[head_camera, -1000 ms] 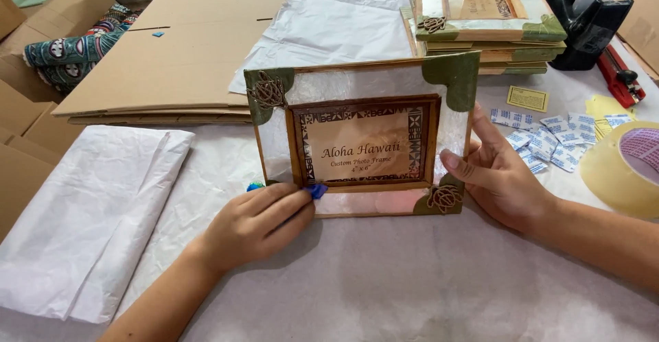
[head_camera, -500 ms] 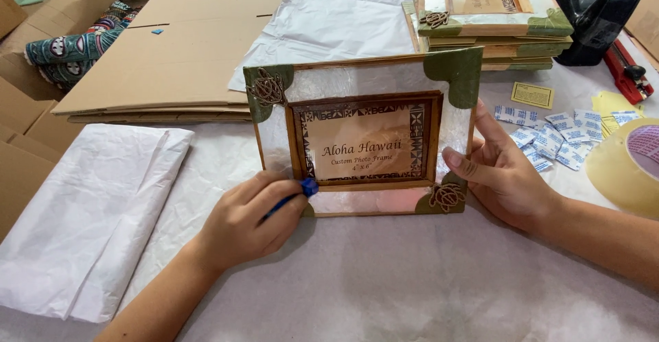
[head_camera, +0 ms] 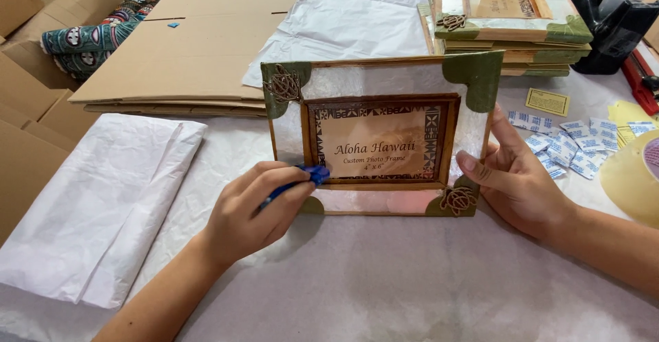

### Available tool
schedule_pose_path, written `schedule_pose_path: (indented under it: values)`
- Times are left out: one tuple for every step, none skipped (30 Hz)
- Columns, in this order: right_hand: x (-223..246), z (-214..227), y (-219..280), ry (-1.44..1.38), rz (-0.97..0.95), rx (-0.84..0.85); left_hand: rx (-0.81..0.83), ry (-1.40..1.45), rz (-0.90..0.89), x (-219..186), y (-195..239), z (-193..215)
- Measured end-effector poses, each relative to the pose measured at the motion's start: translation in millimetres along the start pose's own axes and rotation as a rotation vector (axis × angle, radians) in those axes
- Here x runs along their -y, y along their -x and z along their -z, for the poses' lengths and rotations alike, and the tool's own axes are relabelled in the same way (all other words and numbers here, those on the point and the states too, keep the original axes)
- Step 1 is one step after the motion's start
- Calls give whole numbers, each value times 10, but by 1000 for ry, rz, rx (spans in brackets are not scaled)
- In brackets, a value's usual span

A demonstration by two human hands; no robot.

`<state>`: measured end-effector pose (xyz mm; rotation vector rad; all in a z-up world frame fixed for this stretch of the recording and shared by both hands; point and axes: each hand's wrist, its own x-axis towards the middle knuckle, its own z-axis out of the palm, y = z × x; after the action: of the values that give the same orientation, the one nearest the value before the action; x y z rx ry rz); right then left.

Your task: A person cleans a decorative picture frame with a cloth and then applies adhesive or finishing material to the corners using a blue applicator tool.

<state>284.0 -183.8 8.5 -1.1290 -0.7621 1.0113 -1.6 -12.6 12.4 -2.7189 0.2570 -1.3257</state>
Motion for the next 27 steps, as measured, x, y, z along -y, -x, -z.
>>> schedule_pose_path:
  values:
    - [-17, 10, -6, 0, 0, 1, 1, -1, 1, 9, 18, -9]
    - [-30, 22, -11, -9, 5, 1, 36, 3, -44, 13, 39, -23]
    - [-43, 33, -16, -17, 10, 2, 71, 7, -89, 19, 60, -37]
    - [-20, 10, -11, -16, 8, 5, 70, 5, -86, 4, 72, -11]
    - [3, -13, -6, -3, -10, -17, 137, 27, -84, -12, 82, 15]
    - [26, -33, 1, 8, -27, -39, 204, 49, -83, -26, 89, 39]
    - [20, -37, 0, 9, -28, -37, 204, 48, -82, -19, 241, -84]
    - [17, -37, 3, -4, -11, -14, -36, 107, 209, -9, 389, -212]
    - [14, -38, 7, -17, 7, 9, -275, 167, 501, 0, 537, -339]
    - [-1, -20, 2, -16, 8, 10, -277, 165, 500, -30, 350, -310]
    - [-17, -3, -1, -6, 12, 3, -385, 380, 728, -61, 165, -279]
    - [-34, 13, -5, 3, 15, -5, -488, 600, 953, -91, -20, -248]
    - [-32, -9, 0, 5, 16, -4, -489, 600, 952, -34, 10, -289]
    - [-25, -29, 5, 6, 33, -6, -422, 838, 1136, 19, 40, -332]
    - [-17, -51, 10, 8, 50, -8, -345, 1078, 1314, 73, 70, -374]
    - [-33, -47, 9, 11, 53, -6, -349, 1078, 1311, 24, 8, -351]
    - [-49, -45, 8, 75, 95, -35, -400, 1230, 1400, -24, -52, -327]
    - [-70, -42, 6, 140, 136, -61, -456, 1384, 1489, -81, -102, -304]
    - [-99, -26, 24, 145, 137, -56, -464, 1384, 1487, -72, -62, -318]
    - [-130, -8, 36, 334, 296, -95, -477, 1413, 1453, -64, -24, -329]
    - [-161, 14, 45, 522, 455, -136, -490, 1442, 1419, -54, 14, -344]
    - [-182, 11, 84, 519, 452, -134, -490, 1439, 1424, -62, -17, -320]
    - [-206, 8, 124, 790, 751, -152, -478, 1447, 1410, -71, -47, -299]
    - [-222, 13, 169, 1063, 1047, -158, -471, 1457, 1398, -95, -72, -284]
    - [-373, 10, 185, 1063, 1042, -150, -476, 1457, 1406, -97, -30, -301]
    - [-513, 7, 191, 986, 1136, -44, -469, 1434, 1403, -78, -3, -316]
    - [-651, 4, 199, 905, 1227, 64, -461, 1411, 1400, -62, 21, -330]
